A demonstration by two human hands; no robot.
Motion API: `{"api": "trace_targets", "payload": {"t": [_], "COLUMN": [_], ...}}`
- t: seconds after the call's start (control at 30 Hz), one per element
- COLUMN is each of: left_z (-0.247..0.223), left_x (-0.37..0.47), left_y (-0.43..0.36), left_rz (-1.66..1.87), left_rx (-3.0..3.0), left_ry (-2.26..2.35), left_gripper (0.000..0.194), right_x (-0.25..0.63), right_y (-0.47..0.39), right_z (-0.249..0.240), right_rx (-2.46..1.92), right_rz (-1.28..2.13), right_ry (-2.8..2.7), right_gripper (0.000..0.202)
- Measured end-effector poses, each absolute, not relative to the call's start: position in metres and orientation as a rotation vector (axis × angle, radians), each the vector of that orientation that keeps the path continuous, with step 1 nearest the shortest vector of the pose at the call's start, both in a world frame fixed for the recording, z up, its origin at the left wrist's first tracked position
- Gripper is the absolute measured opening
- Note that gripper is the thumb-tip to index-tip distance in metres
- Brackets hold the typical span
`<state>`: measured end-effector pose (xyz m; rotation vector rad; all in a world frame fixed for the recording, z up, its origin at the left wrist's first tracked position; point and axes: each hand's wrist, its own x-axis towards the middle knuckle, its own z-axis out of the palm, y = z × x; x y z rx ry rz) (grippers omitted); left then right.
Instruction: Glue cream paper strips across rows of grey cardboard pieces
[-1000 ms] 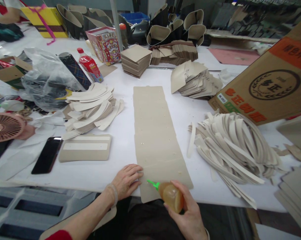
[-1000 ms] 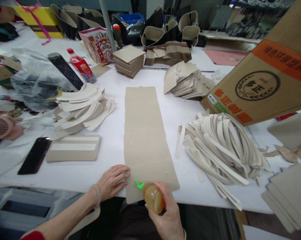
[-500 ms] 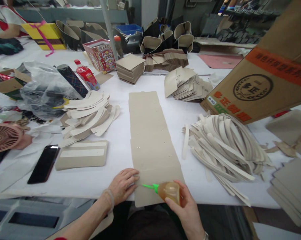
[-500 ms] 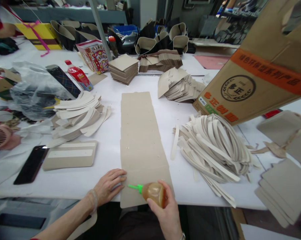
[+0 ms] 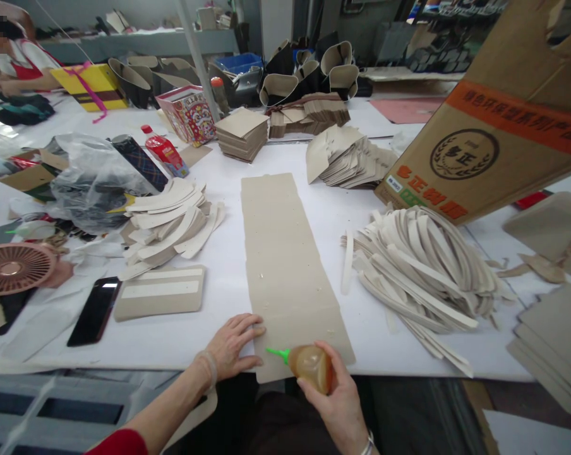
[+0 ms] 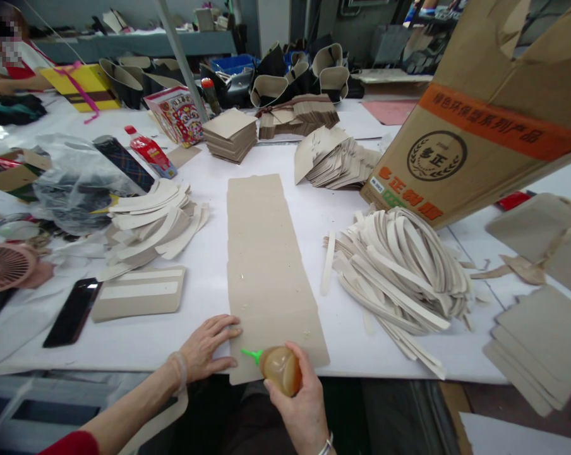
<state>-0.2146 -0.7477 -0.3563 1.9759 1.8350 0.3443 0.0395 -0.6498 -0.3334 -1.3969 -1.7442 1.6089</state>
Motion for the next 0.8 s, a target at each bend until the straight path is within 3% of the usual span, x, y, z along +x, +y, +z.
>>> {"api": "trace_targets", "payload": {"t": [0.23, 0.4, 0.5, 0.8], "left_z": [-0.363, -0.367, -0.372, -0.400], "left_x": [-0.216, -0.219, -0.222, -0.236], "left_y": [-0.748, -0.750, -0.752, -0.751], "left_rz": [0.367, 0.410, 0.442, 0.636], "left_rx": [1.961, 1.972, 2.003, 2.322], "left_ry": [1.838, 1.815, 1.823, 1.804], "left_gripper": [0.055, 0.054, 0.052, 0.062], "right_x": [0.044, 0.029, 0.026, 0.058], "right_y": [-0.649, -0.650, -0.642, -0.595], "right_z": [-0.328, -0.319, -0.314, -0.287], "right_rx": [-1.438, -1.428, -1.372, -1.231], "right_rz": [1.656, 2.196, 2.266, 2.145], "right_ry": [-1.627, -0.571, -0.087, -0.125], "right_gripper": [0.056, 0.055, 0.042, 0.034]}}
